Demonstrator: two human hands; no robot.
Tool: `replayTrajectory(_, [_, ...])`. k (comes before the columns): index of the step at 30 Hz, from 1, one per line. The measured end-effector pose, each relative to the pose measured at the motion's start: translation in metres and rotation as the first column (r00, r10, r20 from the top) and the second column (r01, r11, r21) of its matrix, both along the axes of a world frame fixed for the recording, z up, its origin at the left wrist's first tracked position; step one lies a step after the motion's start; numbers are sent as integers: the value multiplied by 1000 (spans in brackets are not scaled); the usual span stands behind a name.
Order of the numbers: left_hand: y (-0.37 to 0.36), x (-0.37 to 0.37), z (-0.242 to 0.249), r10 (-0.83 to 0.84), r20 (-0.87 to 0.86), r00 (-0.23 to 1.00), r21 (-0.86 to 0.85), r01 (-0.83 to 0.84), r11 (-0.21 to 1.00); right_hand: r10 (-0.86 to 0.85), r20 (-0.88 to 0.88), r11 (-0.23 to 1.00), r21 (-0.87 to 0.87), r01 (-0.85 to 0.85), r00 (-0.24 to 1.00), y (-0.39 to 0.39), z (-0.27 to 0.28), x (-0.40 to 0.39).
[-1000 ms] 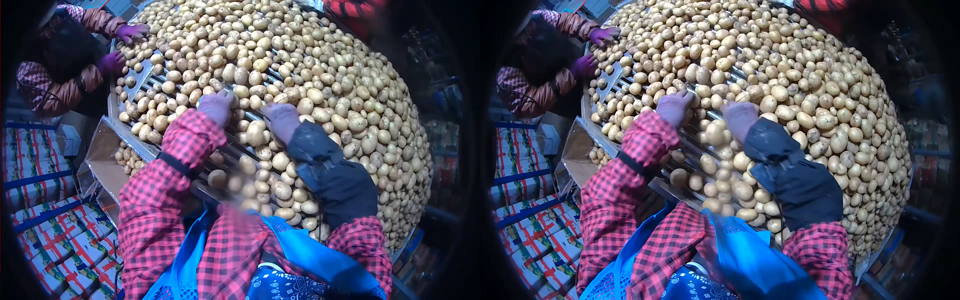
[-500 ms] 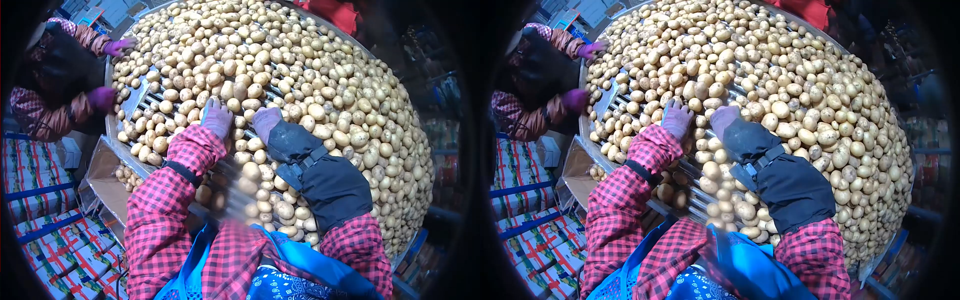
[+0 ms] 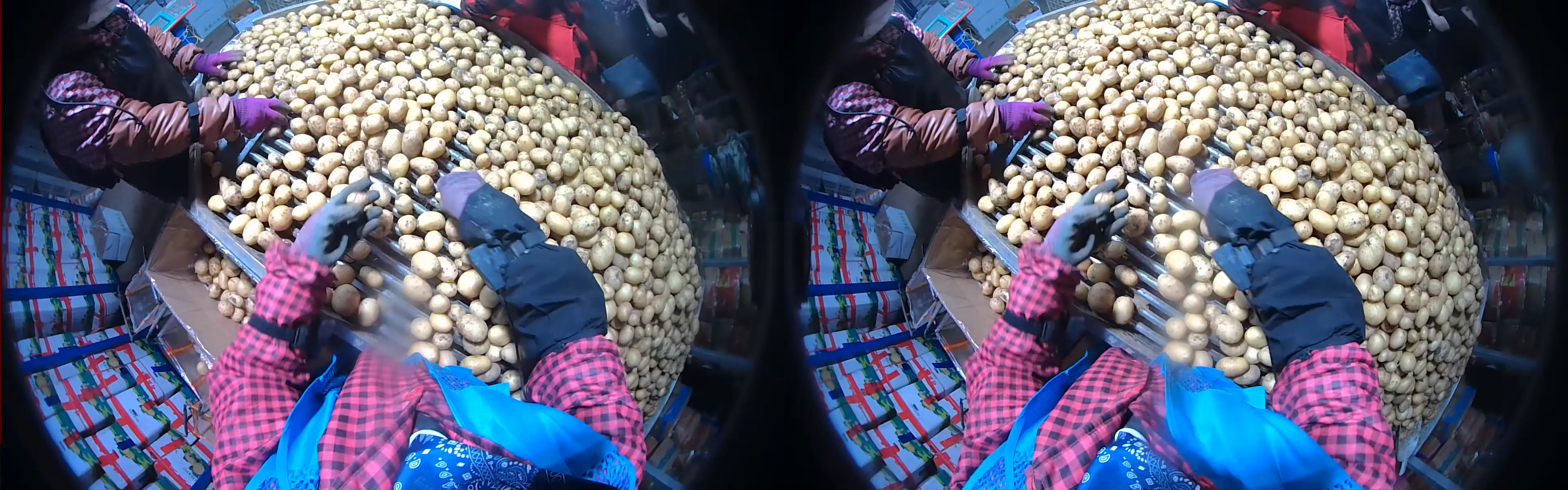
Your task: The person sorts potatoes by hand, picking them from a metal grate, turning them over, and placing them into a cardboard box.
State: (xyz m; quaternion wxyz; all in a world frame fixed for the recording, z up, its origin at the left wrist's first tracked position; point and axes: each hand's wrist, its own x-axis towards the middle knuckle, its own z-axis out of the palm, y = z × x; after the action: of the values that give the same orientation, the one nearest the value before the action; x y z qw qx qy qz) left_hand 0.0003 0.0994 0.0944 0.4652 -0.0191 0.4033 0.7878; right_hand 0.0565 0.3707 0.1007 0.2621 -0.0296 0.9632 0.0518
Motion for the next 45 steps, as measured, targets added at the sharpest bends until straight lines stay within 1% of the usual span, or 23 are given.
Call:
replayTrajectory(2, [-9, 25, -1, 65, 171, 983, 281, -112, 953, -296, -92, 946, -169, 278, 951, -4, 1, 6])
replayTrajectory(4, [-6, 36, -12, -55, 308, 950, 291, -39, 956, -345, -170, 849, -475, 230, 923, -21, 29, 35])
replayTrajectory(9, [23, 60, -18, -114, 559, 821, 362, -119, 925, -261, -390, 860, -509, 30, 883, -37, 47, 39])
replayTrajectory(10, [29, 66, -2, 89, 496, 864, 176, -200, 964, -372, -369, 845, -515, 146, 852, -20, 41, 21])
replayTrajectory(11, [19, 64, -26, -26, 511, 859, 254, -123, 959, -240, -463, 936, -345, 75, 853, 0, 40, 6])
replayTrajectory(12, [13, 65, -26, -97, 493, 864, 327, -81, 942, -403, -367, 887, -383, 259, 838, 21, 26, -16])
replayTrajectory(13, [13, 65, -25, -184, 464, 866, 408, -25, 912, 200, -373, 977, 4, -214, 906, 53, -5, -28])
replayTrajectory(18, [24, 64, -13, -183, 499, 847, 369, -16, 929, -498, -351, 863, -286, 415, 793, 41, -72, -75])
replayTrajectory(21, [30, 70, -1, -214, 456, 864, 415, 6, 910, -446, -408, 889, -303, 343, 796, 39, -59, -68])
replayTrajectory(23, [31, 73, 18, -176, 88, 980, 369, 132, 920, -507, -402, 848, -393, 356, 763, 41, -49, -58])
replayTrajectory(24, [29, 69, 8, -174, 375, 911, 423, -1, 906, -560, -378, 798, -484, 358, 738, 37, -46, -52])
replayTrajectory(25, [27, 68, 12, -182, 379, 907, 435, -2, 900, -685, -380, 689, -616, 383, 621, 23, -34, -38])
replayTrajectory(29, [19, 72, 20, -53, 474, 879, 281, -94, 955, -674, -306, 388, -921, -30, 673, -64, 33, 37])
replayTrajectory(30, [10, 75, -20, -92, 341, 935, 407, -59, 911, -487, -504, 580, -797, -167, 713, -80, 43, 52])
replayTrajectory(31, [8, 74, 0, -173, 505, 846, 515, -135, 846, -410, -474, 583, -793, -175, 779, -98, 45, 58])
replayTrajectory(32, [3, 80, -10, 52, -86, 995, 268, -27, 963, -439, -535, 598, -774, -209, 722, -112, 41, 68])
replayTrajectory(34, [-13, 90, -22, 65, -682, 728, -7, -96, 995, -470, -594, 617, -750, -237, 653, -129, 41, 76])
replayTrajectory(35, [-25, 86, -27, 121, -243, 962, 166, -82, 983, -387, -508, 654, -739, -159, 770, -134, 43, 76])
replayTrajectory(37, [-45, 86, -36, 53, 254, 966, 325, -136, 936, -312, -402, 701, -709, -78, 861, -143, 41, 77])
replayTrajectory(38, [-55, 89, -44, 40, 206, 978, 439, -129, 889, -369, -381, 601, -794, -96, 848, -149, 34, 79])
replayTrajectory(41, [-86, 107, -40, 192, -427, 884, 181, -125, 976, -523, -273, 361, -929, -80, 807, -164, 32, 84])
replayTrajectory(43, [-85, 113, 12, 345, -372, 862, 221, -278, 935, -656, -65, 108, -994, 8, 752, -165, 35, 84])
replayTrajectory(45, [-104, 113, 9, 392, -474, 789, 234, -316, 919, -633, -1, 63, -997, 51, 774, -155, 26, 83])
